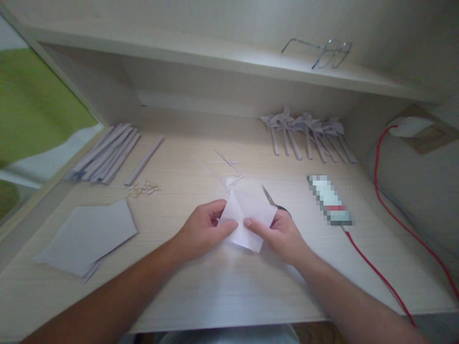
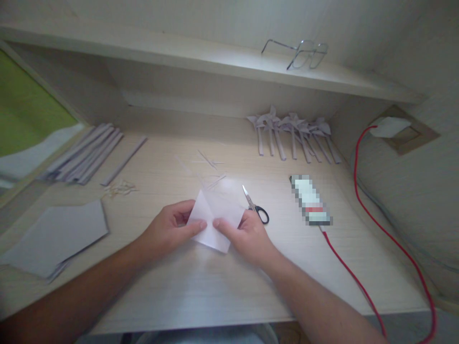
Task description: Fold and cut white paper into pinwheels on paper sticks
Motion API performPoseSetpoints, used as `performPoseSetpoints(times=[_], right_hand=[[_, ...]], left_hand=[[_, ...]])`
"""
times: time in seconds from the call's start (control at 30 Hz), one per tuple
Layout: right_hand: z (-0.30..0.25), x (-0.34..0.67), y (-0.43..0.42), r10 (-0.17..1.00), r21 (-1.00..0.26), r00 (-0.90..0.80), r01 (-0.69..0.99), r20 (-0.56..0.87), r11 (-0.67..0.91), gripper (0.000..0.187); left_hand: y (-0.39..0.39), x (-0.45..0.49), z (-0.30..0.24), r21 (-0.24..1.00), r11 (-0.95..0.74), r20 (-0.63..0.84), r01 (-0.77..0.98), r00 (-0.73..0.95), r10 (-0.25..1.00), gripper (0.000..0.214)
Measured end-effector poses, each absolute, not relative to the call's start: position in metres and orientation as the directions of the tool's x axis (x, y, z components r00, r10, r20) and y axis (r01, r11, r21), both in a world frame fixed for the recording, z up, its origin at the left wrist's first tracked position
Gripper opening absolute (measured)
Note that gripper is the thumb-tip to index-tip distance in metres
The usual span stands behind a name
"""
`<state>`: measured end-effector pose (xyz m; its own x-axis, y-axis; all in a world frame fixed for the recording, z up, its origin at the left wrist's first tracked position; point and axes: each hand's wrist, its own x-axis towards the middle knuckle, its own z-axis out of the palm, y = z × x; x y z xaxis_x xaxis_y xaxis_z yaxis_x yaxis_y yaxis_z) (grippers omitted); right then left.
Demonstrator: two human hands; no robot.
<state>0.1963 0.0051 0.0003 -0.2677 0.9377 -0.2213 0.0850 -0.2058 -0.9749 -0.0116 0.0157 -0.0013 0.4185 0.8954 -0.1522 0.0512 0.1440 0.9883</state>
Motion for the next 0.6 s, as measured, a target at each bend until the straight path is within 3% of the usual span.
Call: performPoseSetpoints(times=[0.47,0.6], right_hand=[[0.0033,0.2013,0.0125,0.932,-0.972,-0.281,0.122,-0.227,-0.200,0.016],[0.0036,0.2012,0.0130,0.940,-0.971,-0.249,0.111,-0.232,-0.210,0.018]], left_hand=[[0.0183,-0.0183,0.0016,0.974,0.026,-0.113,0.226,0.382,0.917,0.009],[0.0192,-0.0160,0.0046,0.988,0.066,-0.110,0.143,0.331,0.937,0.012]])
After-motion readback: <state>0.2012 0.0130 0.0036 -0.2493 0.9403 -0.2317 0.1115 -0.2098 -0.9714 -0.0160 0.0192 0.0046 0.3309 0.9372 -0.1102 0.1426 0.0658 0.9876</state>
